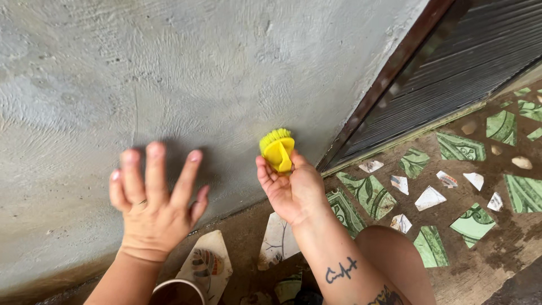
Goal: The person scrubs the lower section of a concrete wall using a yellow brush and water poured from a cup.
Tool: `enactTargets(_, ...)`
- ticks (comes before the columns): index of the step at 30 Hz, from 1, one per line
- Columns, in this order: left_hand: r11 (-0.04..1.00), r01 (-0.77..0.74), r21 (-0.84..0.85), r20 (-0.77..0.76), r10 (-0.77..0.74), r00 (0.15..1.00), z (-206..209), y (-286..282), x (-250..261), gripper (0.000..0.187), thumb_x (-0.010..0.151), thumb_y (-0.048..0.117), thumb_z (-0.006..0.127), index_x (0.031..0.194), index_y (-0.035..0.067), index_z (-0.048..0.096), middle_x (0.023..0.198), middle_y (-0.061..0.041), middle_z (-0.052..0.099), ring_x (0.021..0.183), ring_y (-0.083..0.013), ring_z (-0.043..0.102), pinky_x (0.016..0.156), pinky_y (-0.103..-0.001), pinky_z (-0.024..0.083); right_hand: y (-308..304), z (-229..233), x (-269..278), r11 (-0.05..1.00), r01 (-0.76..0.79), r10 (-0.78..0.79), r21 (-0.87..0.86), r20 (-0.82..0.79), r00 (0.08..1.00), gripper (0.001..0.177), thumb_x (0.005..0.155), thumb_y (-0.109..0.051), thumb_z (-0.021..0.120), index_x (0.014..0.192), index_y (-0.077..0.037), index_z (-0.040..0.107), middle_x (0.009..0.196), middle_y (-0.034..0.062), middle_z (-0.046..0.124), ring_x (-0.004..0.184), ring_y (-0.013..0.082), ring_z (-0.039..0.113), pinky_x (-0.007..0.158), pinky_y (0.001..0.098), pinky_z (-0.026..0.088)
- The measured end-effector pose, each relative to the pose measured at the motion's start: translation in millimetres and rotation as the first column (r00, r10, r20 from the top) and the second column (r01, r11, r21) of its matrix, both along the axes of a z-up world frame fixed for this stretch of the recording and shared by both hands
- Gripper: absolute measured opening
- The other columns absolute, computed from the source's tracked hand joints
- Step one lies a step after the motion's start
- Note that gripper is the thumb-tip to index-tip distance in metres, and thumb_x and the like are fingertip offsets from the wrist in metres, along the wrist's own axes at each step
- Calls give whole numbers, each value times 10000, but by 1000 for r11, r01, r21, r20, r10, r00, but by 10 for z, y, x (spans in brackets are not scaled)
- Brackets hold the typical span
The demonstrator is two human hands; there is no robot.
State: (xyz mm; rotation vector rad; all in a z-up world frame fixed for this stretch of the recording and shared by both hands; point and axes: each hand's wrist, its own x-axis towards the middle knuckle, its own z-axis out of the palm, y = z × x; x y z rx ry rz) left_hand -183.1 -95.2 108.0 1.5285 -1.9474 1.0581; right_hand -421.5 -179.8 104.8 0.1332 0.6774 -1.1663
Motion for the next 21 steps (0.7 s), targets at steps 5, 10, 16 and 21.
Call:
enactTargets(5, 980, 162, -112, 240, -131, 962, 906, -224, -456, 497, 1040, 378, 546, 1491, 241, 701, 1643, -82, 440, 1511, -336, 342, 1215, -502, 128, -12, 55, 76, 997, -5, -10, -81, -180, 984, 505, 1016, -563, 479, 1124, -80, 579, 913, 92, 603, 770, 199, 606, 681, 310, 541)
enactTargets(10, 957, 230, -178, 460, -126, 879, 1335, -697, -577, 406, 1130, 344, 478, 1473, 200, 642, 1649, -39, 460, 1522, -266, 360, 1254, -471, 129, -245, -274, 30, 990, -43, 67, 131, -181, 981, 655, 960, -721, 421, 1035, -82, 540, 787, 73, 534, 637, 163, 506, 579, 301, 441)
enactTargets(16, 958, 207, -200, 511, -78, 856, 1266, -775, -599, 430, 1128, 342, 423, 1503, 196, 575, 1657, -29, 434, 1530, -244, 328, 1285, -470, 90, -45, 112, 63, 1000, -5, 0, -29, -155, 988, 543, 972, -633, 488, 1048, -98, 542, 737, 37, 496, 589, 127, 491, 551, 287, 435)
enactTargets(21, 966, 188, -176, 505, -75, 860, 1214, -779, -558, 459, 1109, 355, 395, 1500, 210, 585, 1647, -19, 438, 1522, -231, 326, 1273, -459, 96, -51, 257, 77, 993, 84, -100, -78, -235, 967, 525, 1004, -569, 520, 1033, -45, 514, 752, 29, 501, 611, 125, 497, 569, 299, 471)
